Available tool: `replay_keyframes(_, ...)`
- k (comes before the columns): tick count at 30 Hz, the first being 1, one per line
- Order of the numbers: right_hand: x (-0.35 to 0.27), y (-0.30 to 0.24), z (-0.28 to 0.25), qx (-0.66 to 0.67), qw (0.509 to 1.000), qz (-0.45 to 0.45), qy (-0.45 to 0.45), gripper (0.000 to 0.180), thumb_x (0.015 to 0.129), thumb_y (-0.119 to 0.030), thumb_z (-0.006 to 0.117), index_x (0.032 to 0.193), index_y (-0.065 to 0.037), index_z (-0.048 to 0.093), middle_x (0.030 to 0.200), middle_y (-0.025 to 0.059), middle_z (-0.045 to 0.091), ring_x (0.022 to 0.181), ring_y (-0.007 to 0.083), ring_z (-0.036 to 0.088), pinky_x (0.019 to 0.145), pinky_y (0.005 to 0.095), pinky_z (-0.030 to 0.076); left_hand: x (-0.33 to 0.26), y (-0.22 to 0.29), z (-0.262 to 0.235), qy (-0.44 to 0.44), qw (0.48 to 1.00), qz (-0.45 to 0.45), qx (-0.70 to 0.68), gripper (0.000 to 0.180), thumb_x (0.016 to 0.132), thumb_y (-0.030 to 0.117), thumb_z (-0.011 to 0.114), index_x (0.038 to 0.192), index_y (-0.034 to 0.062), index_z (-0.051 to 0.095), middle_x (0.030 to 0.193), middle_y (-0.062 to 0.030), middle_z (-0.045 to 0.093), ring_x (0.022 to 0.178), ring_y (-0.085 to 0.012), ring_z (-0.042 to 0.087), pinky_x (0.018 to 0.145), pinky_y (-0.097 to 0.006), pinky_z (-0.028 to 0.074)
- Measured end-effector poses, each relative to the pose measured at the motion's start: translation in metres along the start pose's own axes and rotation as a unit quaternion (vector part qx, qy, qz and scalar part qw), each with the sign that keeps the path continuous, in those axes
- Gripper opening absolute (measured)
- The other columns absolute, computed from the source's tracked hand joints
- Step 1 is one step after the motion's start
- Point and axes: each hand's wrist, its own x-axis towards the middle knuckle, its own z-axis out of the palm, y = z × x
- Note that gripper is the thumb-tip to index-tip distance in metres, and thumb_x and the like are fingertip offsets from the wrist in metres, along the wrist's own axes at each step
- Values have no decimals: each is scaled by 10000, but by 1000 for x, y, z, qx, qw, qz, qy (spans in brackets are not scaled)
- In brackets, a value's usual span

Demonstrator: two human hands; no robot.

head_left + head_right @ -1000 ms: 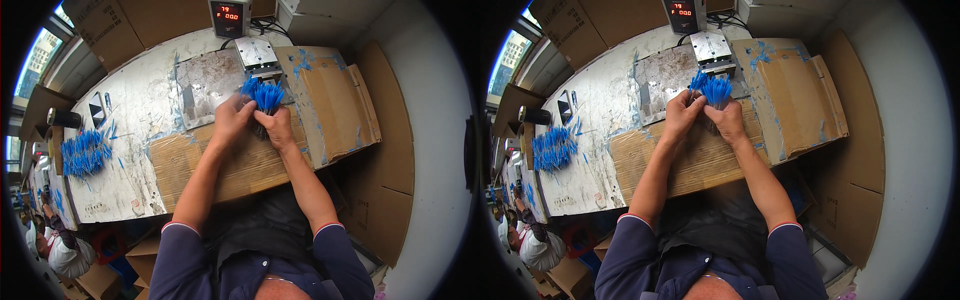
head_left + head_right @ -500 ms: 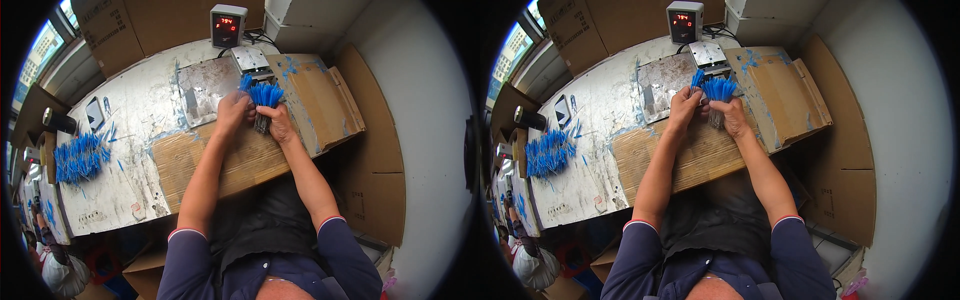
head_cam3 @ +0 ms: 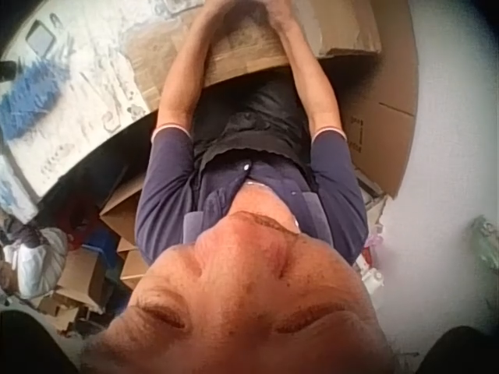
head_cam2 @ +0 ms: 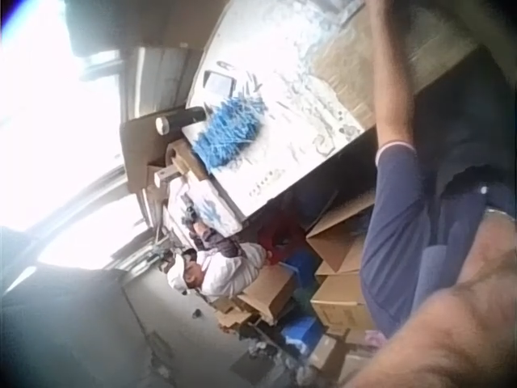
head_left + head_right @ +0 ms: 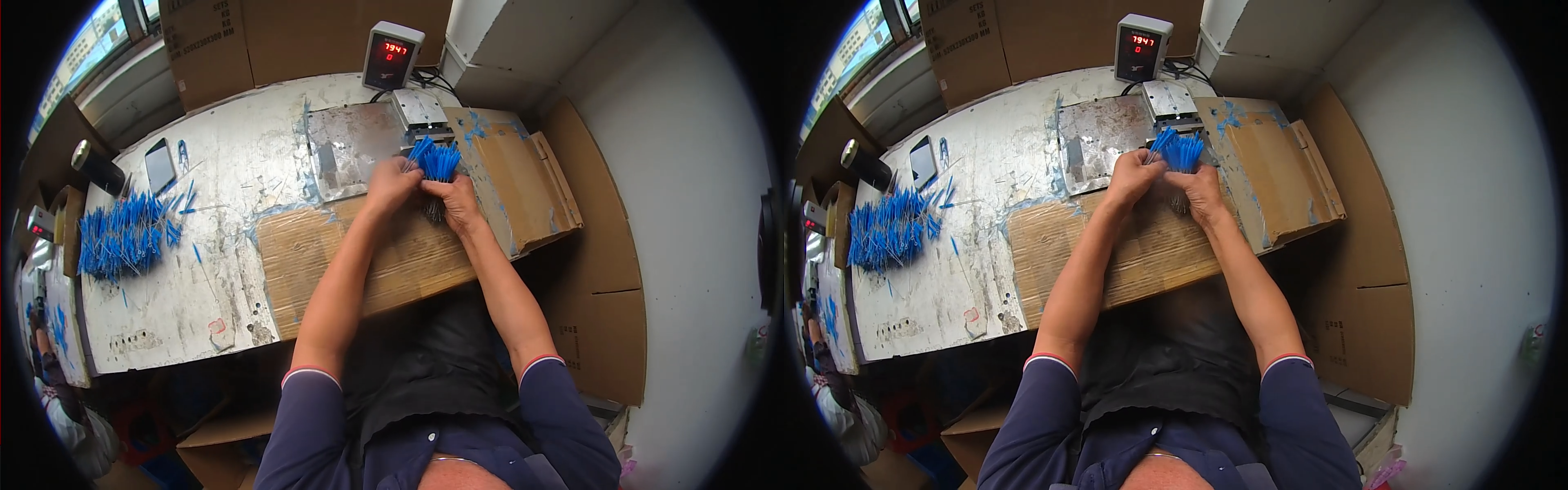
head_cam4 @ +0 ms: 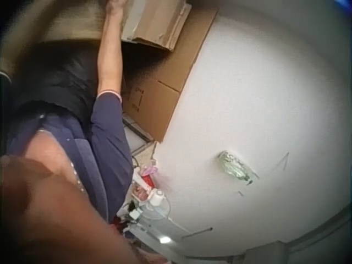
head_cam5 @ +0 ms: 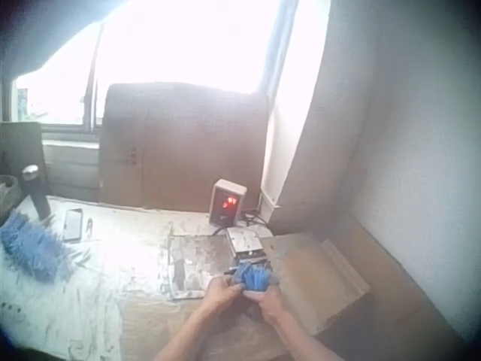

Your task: Assembling bundles of blue brush bristles into a mechanical assembly fixture.

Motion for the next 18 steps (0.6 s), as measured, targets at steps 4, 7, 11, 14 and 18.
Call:
replay_keyframes(4, 2, 7, 2, 146, 985, 40, 86, 218, 775, 37, 688, 991, 6, 684, 914, 100, 712, 791, 225, 707, 740, 371, 592, 5, -6, 4, 42, 993, 25, -111, 125, 904, 161, 677, 898, 41, 642, 723, 29, 589, 588, -47, 488, 537, -233, 415)
replay_keyframes(7, 3, 11, 0, 242, 953, 67, 170, 176, 795, 20, 671, 971, 13, 667, 861, 112, 699, 735, 250, 697, 678, 418, 600, 8, -3, 1, 73, 983, 31, -164, 112, 934, 170, 648, 892, 85, 589, 681, 48, 525, 519, -29, 402, 467, -220, 336)
replay_keyframes(11, -4, 7, -5, 278, 939, 16, 202, 179, 812, -6, 666, 990, 11, 653, 809, 106, 681, 636, 217, 649, 588, 398, 575, 11, -2, -9, 166, 952, 29, -254, 126, 963, 191, 620, 905, 117, 536, 647, 54, 480, 459, -23, 338, 397, -209, 239)
replay_keyframes(14, -16, -6, -4, 191, 969, 10, 154, 229, 824, -24, 700, 1045, 8, 651, 809, 87, 674, 614, 174, 617, 553, 335, 536, 6, -1, -11, 99, 968, 13, -230, 116, 960, 184, 622, 908, 120, 541, 660, 47, 522, 457, -24, 353, 394, -203, 228)
replay_keyframes(18, -16, -9, -4, 29, 994, -49, 93, 229, 817, -26, 757, 1029, 6, 677, 817, 57, 682, 653, 132, 630, 529, 265, 506, 2, 0, 8, -13, 977, -10, -212, 75, 960, 165, 618, 924, 118, 571, 705, 26, 602, 481, -17, 388, 432, -183, 262)
